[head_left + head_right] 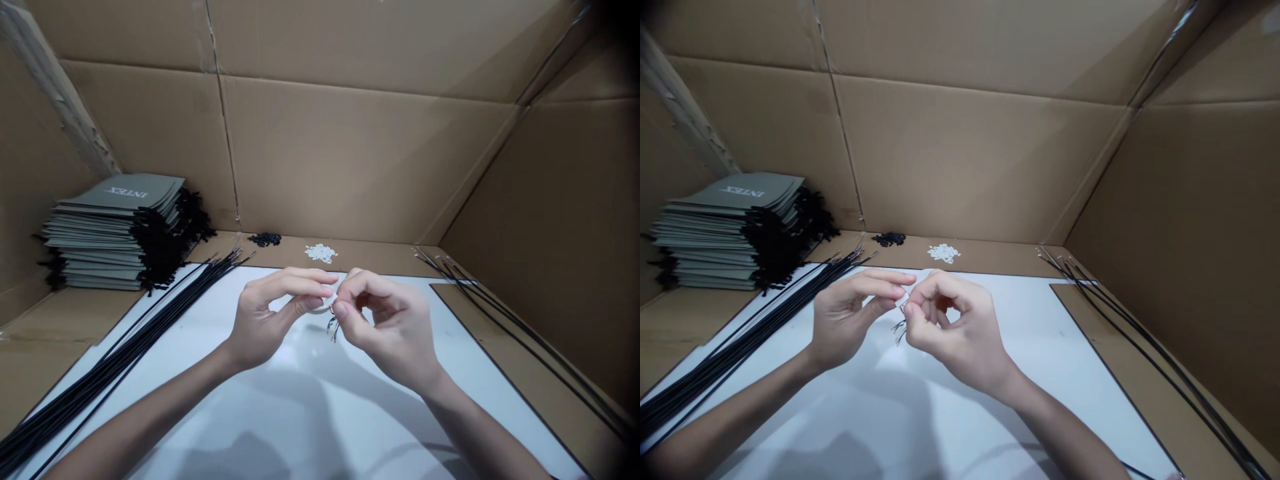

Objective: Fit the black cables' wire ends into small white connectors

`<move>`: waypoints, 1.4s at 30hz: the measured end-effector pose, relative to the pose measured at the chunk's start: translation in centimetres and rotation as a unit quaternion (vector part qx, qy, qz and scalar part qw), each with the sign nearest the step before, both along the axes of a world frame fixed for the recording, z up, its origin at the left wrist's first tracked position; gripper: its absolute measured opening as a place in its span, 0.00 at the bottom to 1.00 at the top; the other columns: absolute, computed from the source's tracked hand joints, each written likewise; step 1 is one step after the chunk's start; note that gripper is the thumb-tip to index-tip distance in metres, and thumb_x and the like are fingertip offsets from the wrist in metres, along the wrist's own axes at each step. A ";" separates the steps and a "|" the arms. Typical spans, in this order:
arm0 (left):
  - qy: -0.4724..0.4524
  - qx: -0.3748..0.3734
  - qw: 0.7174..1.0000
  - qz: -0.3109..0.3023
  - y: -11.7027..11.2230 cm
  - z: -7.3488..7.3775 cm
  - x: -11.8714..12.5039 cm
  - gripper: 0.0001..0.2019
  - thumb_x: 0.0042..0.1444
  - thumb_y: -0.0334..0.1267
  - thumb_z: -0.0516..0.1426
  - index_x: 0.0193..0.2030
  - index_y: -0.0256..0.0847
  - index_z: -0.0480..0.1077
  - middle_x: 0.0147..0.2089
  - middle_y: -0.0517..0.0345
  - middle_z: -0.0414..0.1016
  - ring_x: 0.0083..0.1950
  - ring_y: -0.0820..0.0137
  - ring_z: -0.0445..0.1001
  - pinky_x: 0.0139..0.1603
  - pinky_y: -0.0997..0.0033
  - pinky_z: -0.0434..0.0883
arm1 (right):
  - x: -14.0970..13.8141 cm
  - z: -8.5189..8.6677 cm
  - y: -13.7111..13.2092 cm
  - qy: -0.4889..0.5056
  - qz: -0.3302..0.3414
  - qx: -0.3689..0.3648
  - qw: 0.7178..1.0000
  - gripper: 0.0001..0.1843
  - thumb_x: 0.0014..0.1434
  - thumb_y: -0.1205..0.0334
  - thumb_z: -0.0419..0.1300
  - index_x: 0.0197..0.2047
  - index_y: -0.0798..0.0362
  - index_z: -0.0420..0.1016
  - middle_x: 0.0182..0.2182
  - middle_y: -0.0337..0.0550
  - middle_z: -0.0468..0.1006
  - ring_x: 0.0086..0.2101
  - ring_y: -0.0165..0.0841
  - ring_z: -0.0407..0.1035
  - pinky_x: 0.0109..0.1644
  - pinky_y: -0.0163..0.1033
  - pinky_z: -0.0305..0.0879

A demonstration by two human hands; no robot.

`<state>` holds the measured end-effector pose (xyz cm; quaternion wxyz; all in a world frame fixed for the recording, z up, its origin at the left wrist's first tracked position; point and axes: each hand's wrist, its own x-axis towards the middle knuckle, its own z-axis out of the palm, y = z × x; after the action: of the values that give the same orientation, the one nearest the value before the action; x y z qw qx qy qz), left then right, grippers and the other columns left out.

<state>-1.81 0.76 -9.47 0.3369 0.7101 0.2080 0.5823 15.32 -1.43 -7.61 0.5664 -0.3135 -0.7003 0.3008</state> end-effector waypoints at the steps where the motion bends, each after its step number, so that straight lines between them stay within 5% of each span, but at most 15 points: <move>1: 0.004 0.013 1.000 0.013 0.1 0.0 -0.1 0.10 0.61 0.28 0.63 0.40 0.51 0.80 0.47 0.62 0.84 0.49 0.69 0.81 0.52 0.66 0.75 | 0.0 0.0 0.0 0.002 0.003 -0.008 1.000 0.08 0.54 0.73 0.61 0.26 0.52 0.71 0.21 0.34 0.70 0.22 0.26 0.60 0.22 0.33 0.57; 6: 0.039 0.087 0.993 0.071 0.2 0.0 -0.4 0.11 0.59 0.26 0.64 0.40 0.50 0.79 0.47 0.60 0.84 0.46 0.67 0.81 0.49 0.66 0.75 | 0.0 -0.1 0.0 0.004 0.005 -0.023 1.000 0.08 0.55 0.72 0.62 0.26 0.52 0.72 0.21 0.34 0.71 0.22 0.26 0.60 0.23 0.32 0.57; 15: 0.087 0.225 0.967 0.077 0.5 -0.2 -0.3 0.04 0.65 0.28 0.57 0.42 0.40 0.72 0.44 0.52 0.81 0.44 0.67 0.79 0.45 0.69 0.75 | -0.1 -0.4 -0.3 -0.017 -0.027 0.033 0.999 0.09 0.55 0.73 0.62 0.28 0.52 0.71 0.22 0.32 0.70 0.22 0.24 0.60 0.23 0.29 0.57; 22: 0.131 0.197 0.967 0.099 -0.5 0.7 -0.4 0.07 0.64 0.27 0.56 0.36 0.41 0.69 0.30 0.60 0.75 0.31 0.72 0.69 0.34 0.71 0.67 | 0.0 -0.4 -0.4 -0.082 -0.037 0.141 0.986 0.10 0.55 0.77 0.60 0.30 0.52 0.70 0.23 0.33 0.69 0.22 0.23 0.60 0.22 0.28 0.58; 35: 0.140 0.146 0.978 0.047 -0.9 1.2 -0.6 0.06 0.64 0.28 0.57 0.35 0.40 0.70 0.31 0.60 0.75 0.32 0.70 0.69 0.37 0.69 0.66 | 0.8 0.1 -0.5 -0.194 -0.078 0.302 0.930 0.10 0.60 0.77 0.61 0.36 0.51 0.69 0.25 0.36 0.71 0.24 0.27 0.63 0.26 0.34 0.63; 42: 0.128 0.038 0.991 0.014 -1.3 1.3 -0.7 0.08 0.65 0.30 0.57 0.33 0.41 0.69 0.30 0.63 0.72 0.32 0.74 0.68 0.36 0.73 0.65 | 1.1 0.2 -0.5 -0.230 -0.074 0.306 0.921 0.09 0.61 0.76 0.59 0.37 0.51 0.69 0.25 0.37 0.70 0.23 0.27 0.61 0.25 0.34 0.60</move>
<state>-2.47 -0.50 -8.22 0.2722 0.7882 0.2367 0.4987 16.41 -1.89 -7.46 0.4790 -0.2364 -0.8438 -0.0514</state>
